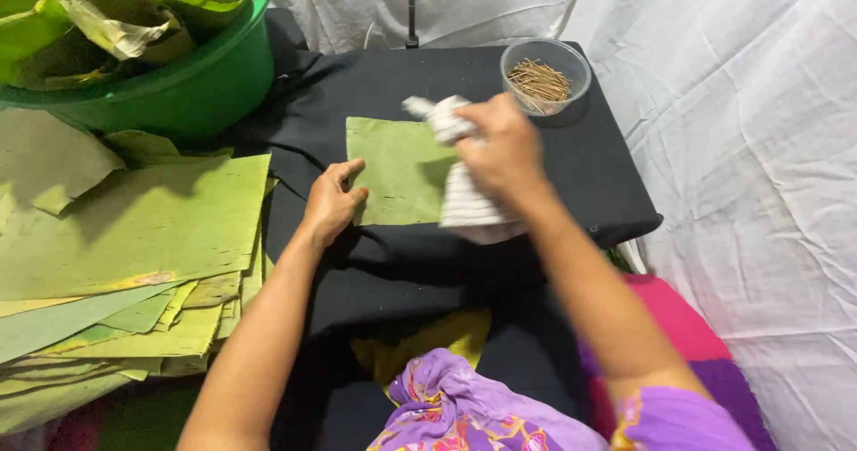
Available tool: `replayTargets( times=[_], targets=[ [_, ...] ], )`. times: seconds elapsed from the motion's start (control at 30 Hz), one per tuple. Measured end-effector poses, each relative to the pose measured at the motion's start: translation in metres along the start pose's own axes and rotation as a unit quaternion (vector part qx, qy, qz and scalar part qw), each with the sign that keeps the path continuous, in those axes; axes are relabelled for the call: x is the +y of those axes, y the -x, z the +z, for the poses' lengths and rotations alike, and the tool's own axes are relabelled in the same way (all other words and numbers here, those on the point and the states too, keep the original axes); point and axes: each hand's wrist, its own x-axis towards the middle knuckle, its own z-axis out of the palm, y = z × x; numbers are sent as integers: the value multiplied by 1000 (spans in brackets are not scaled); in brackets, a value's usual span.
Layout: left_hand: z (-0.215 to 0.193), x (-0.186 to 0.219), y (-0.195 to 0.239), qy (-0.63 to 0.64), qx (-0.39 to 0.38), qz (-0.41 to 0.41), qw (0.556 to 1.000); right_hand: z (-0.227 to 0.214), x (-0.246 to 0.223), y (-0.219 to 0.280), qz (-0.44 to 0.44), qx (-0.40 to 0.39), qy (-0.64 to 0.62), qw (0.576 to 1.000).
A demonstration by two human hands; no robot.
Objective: Cleaning banana leaves with a cloth and folding them into cone shapes for food preparation.
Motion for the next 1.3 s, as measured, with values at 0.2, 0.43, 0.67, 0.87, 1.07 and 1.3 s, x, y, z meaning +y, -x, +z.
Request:
replayTargets(
  times=[0.2,0.43,0.67,0.87,1.07,1.3],
  targets=[
    [8,-34,-18,-68,10,3,998,168,-23,17,-22,-204,55,977],
    [5,-26,-12,-29,4,7,1000,125,27,22,57,-231,57,970],
    [5,-25,-14,-40,10,-4,999,96,154,28,87,-136,180,970],
    [3,-20,-15,-26,13,-1,1000,102,79,-3,-95,45,176,979],
    [6,-27,-17,-64,17,10,998,162,6,27,-73,-151,46,985],
    [4,-25,-14,-60,23,8,998,112,108,34,37,-152,135,978]
  ],
)
